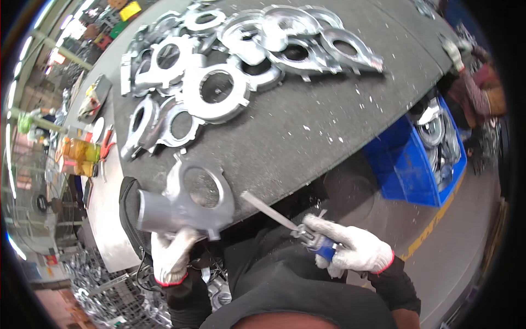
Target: The person files metal casing parts using a pneumatic file, deburring the edges and openings of each part.
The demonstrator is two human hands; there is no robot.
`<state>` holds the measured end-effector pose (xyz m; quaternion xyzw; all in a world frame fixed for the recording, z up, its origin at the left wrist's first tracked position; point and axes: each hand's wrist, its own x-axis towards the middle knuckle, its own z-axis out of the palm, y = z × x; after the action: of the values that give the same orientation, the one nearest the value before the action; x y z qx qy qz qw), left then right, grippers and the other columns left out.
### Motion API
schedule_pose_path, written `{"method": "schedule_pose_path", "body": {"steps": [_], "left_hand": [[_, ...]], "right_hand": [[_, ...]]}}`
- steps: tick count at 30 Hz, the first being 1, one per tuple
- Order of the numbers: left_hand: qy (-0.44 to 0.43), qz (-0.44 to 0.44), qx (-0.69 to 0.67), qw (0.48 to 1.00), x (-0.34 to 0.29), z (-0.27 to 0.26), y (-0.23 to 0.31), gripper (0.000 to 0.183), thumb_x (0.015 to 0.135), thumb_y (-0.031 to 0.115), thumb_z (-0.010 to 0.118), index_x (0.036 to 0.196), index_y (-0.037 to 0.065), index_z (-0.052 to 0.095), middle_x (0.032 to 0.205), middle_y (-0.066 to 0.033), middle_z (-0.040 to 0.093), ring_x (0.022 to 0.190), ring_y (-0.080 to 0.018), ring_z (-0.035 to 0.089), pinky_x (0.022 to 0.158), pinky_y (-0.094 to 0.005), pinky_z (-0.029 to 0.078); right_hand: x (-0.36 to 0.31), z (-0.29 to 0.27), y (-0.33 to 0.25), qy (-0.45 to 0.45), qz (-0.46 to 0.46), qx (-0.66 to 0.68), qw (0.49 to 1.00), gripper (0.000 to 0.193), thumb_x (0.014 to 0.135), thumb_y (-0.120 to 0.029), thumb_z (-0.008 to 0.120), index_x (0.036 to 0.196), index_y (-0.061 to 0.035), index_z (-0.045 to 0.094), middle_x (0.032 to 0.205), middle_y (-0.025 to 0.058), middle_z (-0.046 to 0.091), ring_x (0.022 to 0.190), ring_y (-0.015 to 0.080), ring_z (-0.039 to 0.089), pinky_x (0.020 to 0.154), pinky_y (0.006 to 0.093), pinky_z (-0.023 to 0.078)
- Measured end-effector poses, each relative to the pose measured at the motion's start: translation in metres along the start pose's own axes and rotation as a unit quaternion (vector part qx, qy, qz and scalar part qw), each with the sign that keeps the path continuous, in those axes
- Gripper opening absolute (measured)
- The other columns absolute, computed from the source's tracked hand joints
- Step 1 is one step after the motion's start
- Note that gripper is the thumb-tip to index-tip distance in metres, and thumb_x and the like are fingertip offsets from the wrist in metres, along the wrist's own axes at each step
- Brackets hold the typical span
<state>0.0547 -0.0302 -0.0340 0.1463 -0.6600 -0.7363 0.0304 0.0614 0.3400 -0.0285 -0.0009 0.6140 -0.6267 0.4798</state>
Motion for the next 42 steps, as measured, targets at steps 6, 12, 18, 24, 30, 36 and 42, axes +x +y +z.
{"method": "schedule_pose_path", "body": {"steps": [6,12,18,24,30,36,42], "left_hand": [[-0.074,-0.028,-0.046,0.996,0.042,0.024,-0.032,0.048,0.104,0.031,0.061,0.14,0.002,0.046,0.098,-0.0119,0.069,0.065,-0.0209,0.066,0.059,-0.0338,0.058],[-0.23,-0.097,-0.072,0.966,0.03,0.027,0.016,0.081,0.096,0.066,0.058,0.14,-0.001,0.046,0.097,-0.0134,0.07,0.075,-0.0189,0.071,0.064,-0.0296,0.057],[-0.249,-0.187,0.012,0.95,0.032,0.023,0.05,0.05,0.098,0.049,0.064,0.112,0.001,0.066,0.094,-0.0106,0.072,0.075,-0.0135,0.071,0.066,-0.0244,0.053],[-0.226,-0.208,0.046,0.951,0.03,0.029,0.044,0.046,0.099,0.047,0.067,0.115,0.004,0.069,0.078,-0.0016,0.07,0.058,-0.0044,0.054,0.053,-0.0202,0.042],[-0.216,-0.212,0.114,0.946,0.028,0.037,0.054,0.043,0.101,0.044,0.065,0.122,0.006,0.069,0.08,-0.0025,0.07,0.062,-0.0066,0.059,0.058,-0.0222,0.048],[-0.233,-0.218,0.082,0.944,0.027,0.038,0.047,0.05,0.098,0.041,0.069,0.124,-0.002,0.065,0.081,-0.0038,0.072,0.063,-0.0046,0.058,0.055,-0.0206,0.041],[-0.233,-0.171,0.116,0.95,0.019,0.042,0.054,0.035,0.104,0.028,0.062,0.127,0.002,0.067,0.091,-0.0043,0.07,0.069,-0.0083,0.061,0.061,-0.0252,0.052]], "right_hand": [[-0.006,0.005,-0.026,0.156,-0.223,-0.15,0.951,0.081,0.085,-0.021,0.078,0.155,0.0002,0.043,0.128,0.0167,0.07,0.102,0.0187,0.072,0.091,0.0282,0.053],[-0.006,0.019,-0.086,0.226,-0.292,-0.45,0.813,0.073,0.085,-0.018,0.076,0.151,-0.0038,0.048,0.106,0.0159,0.07,0.084,0.0297,0.074,0.076,0.0336,0.059],[0.0,0.029,-0.107,0.241,-0.199,-0.546,0.777,0.067,0.086,-0.022,0.073,0.149,-0.0131,0.052,0.098,0.0149,0.07,0.081,0.0338,0.071,0.071,0.039,0.058],[0.001,0.028,-0.111,0.235,-0.198,-0.56,0.77,0.068,0.092,-0.032,0.071,0.155,-0.024,0.046,0.084,0.0097,0.067,0.064,0.0307,0.069,0.058,0.04,0.057],[-0.006,0.048,-0.121,0.253,-0.142,-0.648,0.705,0.069,0.085,-0.031,0.077,0.15,-0.0267,0.053,0.078,0.0072,0.065,0.056,0.0274,0.066,0.052,0.0378,0.054],[-0.01,0.049,-0.121,0.271,-0.146,-0.699,0.645,0.068,0.078,-0.031,0.082,0.143,-0.0282,0.061,0.074,0.005,0.062,0.053,0.0241,0.062,0.05,0.0369,0.051],[-0.013,0.045,-0.114,0.216,-0.14,-0.7,0.666,0.073,0.084,-0.037,0.079,0.151,-0.0336,0.052,0.07,0.0042,0.057,0.05,0.0222,0.062,0.046,0.0372,0.052]]}}
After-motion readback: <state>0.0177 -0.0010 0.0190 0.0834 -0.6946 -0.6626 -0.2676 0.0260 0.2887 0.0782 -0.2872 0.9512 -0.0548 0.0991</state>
